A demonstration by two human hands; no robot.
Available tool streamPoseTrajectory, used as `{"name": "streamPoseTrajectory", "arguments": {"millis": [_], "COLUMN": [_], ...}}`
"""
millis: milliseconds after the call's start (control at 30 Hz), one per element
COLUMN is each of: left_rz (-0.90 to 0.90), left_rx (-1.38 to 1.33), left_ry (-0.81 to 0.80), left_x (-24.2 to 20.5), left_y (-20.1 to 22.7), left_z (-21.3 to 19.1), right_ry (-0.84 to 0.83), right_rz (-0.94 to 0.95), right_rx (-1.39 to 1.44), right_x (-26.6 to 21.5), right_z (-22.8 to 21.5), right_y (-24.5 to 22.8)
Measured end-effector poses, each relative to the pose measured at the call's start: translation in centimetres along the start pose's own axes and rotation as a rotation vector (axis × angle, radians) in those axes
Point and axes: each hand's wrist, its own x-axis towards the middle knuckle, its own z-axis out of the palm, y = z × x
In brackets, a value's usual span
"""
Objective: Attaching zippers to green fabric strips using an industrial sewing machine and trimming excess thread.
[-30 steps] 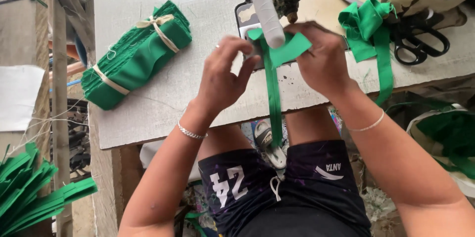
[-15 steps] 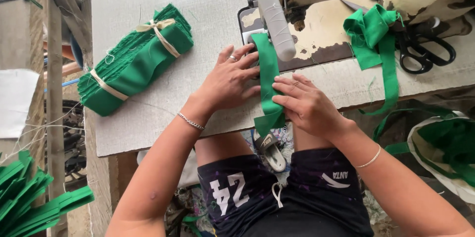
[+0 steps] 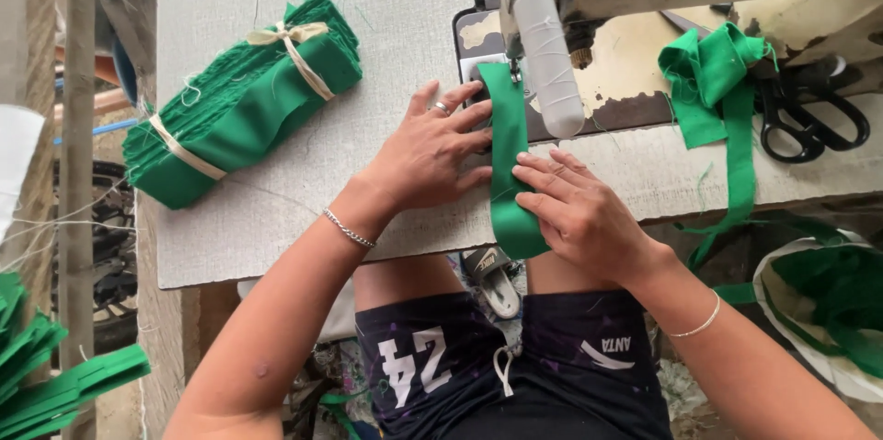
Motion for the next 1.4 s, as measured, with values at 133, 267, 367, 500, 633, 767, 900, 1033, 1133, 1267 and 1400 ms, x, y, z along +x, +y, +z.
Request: {"name": "streamPoseTrajectory", "arguments": {"millis": [133,267,367,500,633,767,900,1033,1133,1267,1400], "left_rz": [-0.015,-0.04,-0.052,-0.06,-0.229,-0.658,-0.766,-0.817,-0.841,-0.875,-0.875], "left_rx": [0.015,0.007,0.004,0.041,-0.355,-0.945,-1.031,-1.405,-1.532,-1.583,-1.547], "left_ry": [-0.012,-0.021,-0.053,-0.017,0.226,0.353,0.318,0.404,0.396,0.318,0.274], "left_x": [0.3,0.8,1.1,-0.4,-6.1,-10.1,-8.3,-8.5,-8.6,-9.1,-9.1], "left_y": [-0.2,-0.2,-0.3,1.5,10.2,17.2,17.8,19.4,20.2,21.0,21.5], "left_z": [0.0,-0.2,-0.5,-0.1,-1.0,2.2,4.7,6.7,4.5,4.1,4.5], "right_ry": [-0.005,0.006,0.004,0.016,0.262,0.365,0.318,0.282,0.287,0.287,0.248], "right_rz": [0.012,0.016,0.026,0.017,0.083,0.028,-0.079,-0.147,-0.128,-0.091,-0.108], "right_rx": [0.021,0.048,0.046,0.07,0.411,0.331,0.17,0.044,0.037,0.06,0.04], "right_x": [0.4,0.7,1.1,1.5,1.8,1.2,-0.8,-2.7,-3.6,-4.1,-3.8], "right_z": [-0.2,-0.3,-0.4,-1.4,-3.5,-4.7,-2.7,-1.3,-0.7,-0.3,-0.6], "right_y": [0.3,0.7,0.9,-0.2,-2.5,-3.8,-4.9,-5.2,-5.5,-5.2,-5.1]}}
